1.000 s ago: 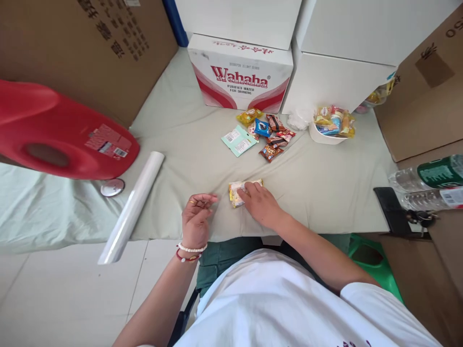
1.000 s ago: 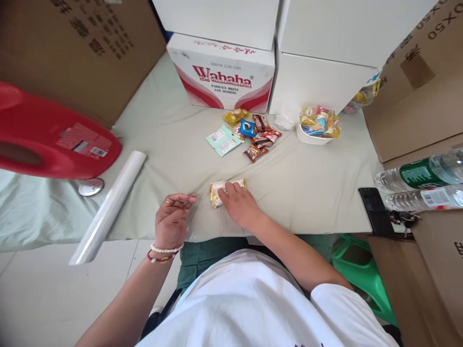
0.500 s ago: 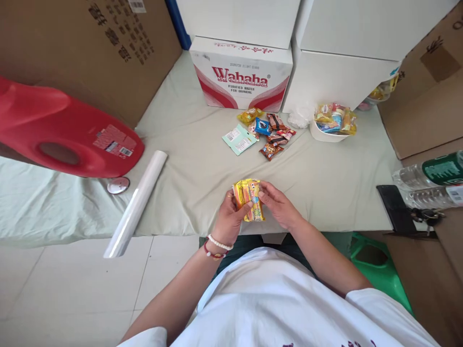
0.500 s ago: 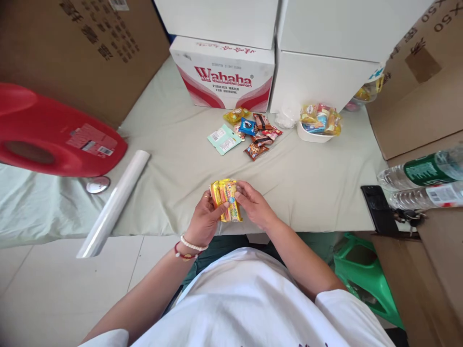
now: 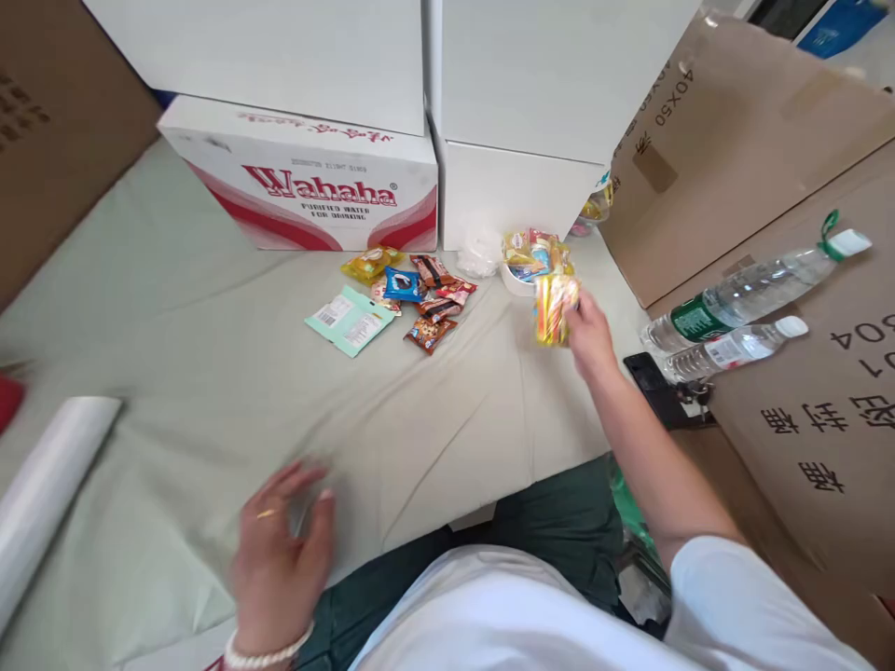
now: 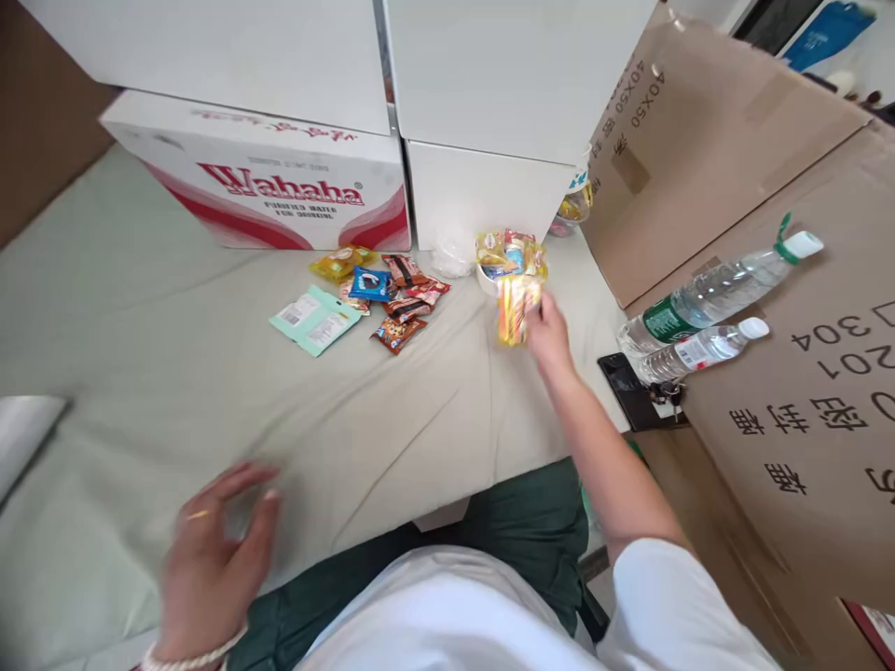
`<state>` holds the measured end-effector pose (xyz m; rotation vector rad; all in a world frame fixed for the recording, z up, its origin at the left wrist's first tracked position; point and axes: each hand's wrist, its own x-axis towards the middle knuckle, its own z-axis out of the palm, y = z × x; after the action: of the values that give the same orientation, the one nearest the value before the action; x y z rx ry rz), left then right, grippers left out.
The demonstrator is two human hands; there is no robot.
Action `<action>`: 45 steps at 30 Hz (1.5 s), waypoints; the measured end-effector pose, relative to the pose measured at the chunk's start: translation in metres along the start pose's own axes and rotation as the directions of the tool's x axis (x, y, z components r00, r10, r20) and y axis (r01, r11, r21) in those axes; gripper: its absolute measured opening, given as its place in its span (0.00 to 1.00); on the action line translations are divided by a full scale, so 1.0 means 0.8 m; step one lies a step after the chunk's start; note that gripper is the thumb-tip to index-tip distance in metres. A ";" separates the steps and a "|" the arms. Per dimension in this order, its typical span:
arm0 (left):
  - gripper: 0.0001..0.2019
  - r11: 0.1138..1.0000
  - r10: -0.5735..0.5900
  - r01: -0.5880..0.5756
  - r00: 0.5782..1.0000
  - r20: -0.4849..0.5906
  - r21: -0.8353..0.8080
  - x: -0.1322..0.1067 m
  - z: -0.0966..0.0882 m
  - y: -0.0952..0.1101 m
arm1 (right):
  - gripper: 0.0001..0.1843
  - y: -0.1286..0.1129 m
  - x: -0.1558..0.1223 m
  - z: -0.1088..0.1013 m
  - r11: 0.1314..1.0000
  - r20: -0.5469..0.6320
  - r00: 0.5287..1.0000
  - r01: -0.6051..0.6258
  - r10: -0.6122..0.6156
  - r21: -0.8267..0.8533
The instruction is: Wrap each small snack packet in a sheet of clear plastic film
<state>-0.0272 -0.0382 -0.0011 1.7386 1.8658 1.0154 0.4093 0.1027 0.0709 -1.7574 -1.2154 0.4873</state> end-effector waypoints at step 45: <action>0.10 0.890 0.434 -0.379 0.874 -0.218 0.255 -0.018 0.009 -0.028 | 0.04 -0.091 0.127 0.072 0.910 0.053 0.996 -0.092 0.077 0.405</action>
<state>-0.0351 -0.0493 -0.0251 2.2891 1.8527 1.3112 0.3729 0.2257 0.1210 -1.4493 -0.9783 0.7680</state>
